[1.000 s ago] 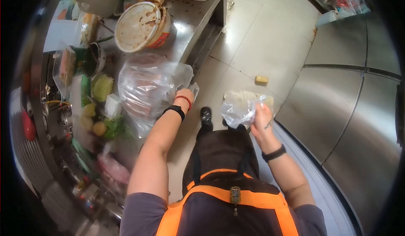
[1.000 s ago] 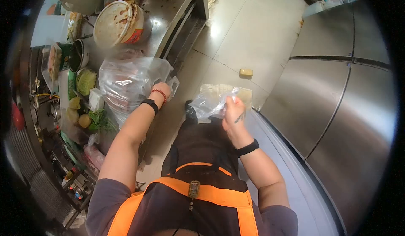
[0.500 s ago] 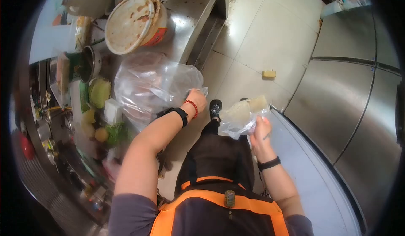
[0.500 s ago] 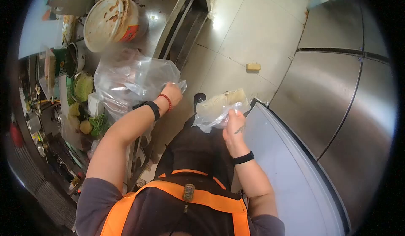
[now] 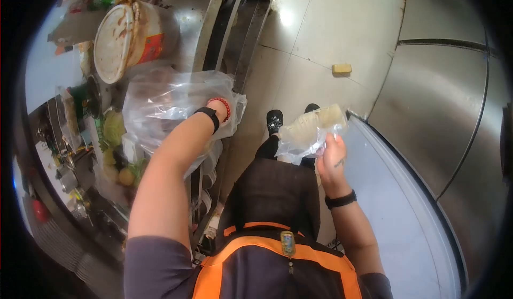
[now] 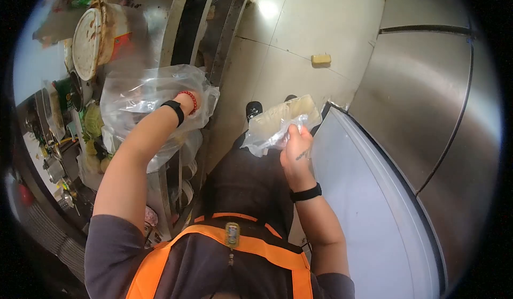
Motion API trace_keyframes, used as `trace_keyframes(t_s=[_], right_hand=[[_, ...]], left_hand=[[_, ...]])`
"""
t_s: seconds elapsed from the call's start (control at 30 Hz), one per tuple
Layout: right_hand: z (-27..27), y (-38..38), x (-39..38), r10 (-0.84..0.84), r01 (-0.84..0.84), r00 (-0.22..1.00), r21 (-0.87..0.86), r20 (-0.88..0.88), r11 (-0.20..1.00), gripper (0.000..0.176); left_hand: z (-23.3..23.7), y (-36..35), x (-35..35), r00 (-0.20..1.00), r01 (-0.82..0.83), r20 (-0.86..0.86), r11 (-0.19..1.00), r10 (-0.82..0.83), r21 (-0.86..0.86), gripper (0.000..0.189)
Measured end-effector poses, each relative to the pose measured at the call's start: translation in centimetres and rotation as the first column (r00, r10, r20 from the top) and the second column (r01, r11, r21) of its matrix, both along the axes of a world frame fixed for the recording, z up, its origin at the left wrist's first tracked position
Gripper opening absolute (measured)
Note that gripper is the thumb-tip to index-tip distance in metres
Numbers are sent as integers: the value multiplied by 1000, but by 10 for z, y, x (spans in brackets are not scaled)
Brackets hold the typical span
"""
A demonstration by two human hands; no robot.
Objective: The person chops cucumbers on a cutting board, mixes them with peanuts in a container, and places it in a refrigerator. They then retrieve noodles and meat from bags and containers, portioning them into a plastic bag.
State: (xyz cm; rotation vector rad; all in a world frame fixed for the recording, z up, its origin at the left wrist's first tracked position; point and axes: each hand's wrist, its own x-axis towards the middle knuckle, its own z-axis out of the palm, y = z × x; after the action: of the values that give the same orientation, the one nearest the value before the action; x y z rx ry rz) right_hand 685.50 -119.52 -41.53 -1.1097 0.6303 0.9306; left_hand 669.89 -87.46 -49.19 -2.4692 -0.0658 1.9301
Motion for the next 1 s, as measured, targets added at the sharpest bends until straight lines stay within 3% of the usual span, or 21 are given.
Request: trace_keyframes(t_s=[0.07,0.13,0.23,0.33,0.37,0.4,0.43,0.47,0.53,0.57,0.6,0.63,0.7,0.73,0.8,0.83,0.87,0.9,0.93,0.97,1.0], right_hand=[[11,5,9,-29,30,999,-60,13,998,23],[23,2,20,-85,85,996,-69,5,994,19],[19,-9,30,-149,149,989,-67,5,987,15],[10,-19,44,-119,120,993,-41,25,992,15],[9,-20,47,-85,86,996,-32,37,996,15],[9,-19,50,-80,81,996,-28,39,996,15],[9,-15,52,-6,9,998,-41,61,999,17],[11,-11,54,67,-62,994,-57,82,996,18],[18,-4,54,144,-144,986,-13,79,990,23],[27,0,53,216,-218,973,27,76,975,29],[42,7,55,224,-228,970,36,92,973,29],[63,15,56,361,-372,924,81,126,925,36],[102,33,50,562,-613,781,163,273,773,62],[126,44,46,570,-629,767,176,295,757,62],[177,65,34,749,-887,428,78,505,454,81],[194,78,25,743,-897,408,80,530,435,81],[208,92,13,774,-949,258,2,579,315,88],[222,103,1,791,-977,101,-89,604,192,96],[235,114,-11,784,-980,78,-98,616,174,96],[246,122,-19,787,-983,57,-104,615,152,97],[255,127,-26,789,-985,39,-111,613,135,99]], left_hand=[[-2,-6,0,997,33,-75,994,-26,104,24],[-11,-13,-5,1000,-15,11,977,13,211,26],[-27,-14,-21,938,-154,345,936,38,316,28],[-32,-23,-38,719,-307,695,901,10,305,31],[-27,-31,-40,663,-337,748,892,-1,300,32],[-22,-40,-42,734,-330,678,891,34,313,33],[5,-42,-17,930,-278,310,927,195,251,29],[50,-44,21,951,-260,-128,951,282,165,25],[136,-57,62,964,-264,48,965,263,2,22],[175,-58,67,958,-277,57,959,280,-57,20],[204,-58,54,879,-347,307,931,365,-114,24],[250,-59,52,828,-350,432,931,357,-100,29],[302,-48,17,416,-568,587,702,695,-429,35],[331,-47,8,396,-577,609,702,687,-417,35],[384,-44,-13,344,-513,745,779,571,-360,60],[402,-44,-31,318,-521,780,787,539,-330,57],[412,-42,-52,299,-533,798,785,523,-315,57],[416,-40,-76,3,-648,689,526,725,-550,56],[425,-38,-92,-310,-641,499,210,809,-738,56],[453,-35,-100,44,-576,789,661,612,-481,61],[455,-34,-113,24,-581,799,659,601,-478,61]])
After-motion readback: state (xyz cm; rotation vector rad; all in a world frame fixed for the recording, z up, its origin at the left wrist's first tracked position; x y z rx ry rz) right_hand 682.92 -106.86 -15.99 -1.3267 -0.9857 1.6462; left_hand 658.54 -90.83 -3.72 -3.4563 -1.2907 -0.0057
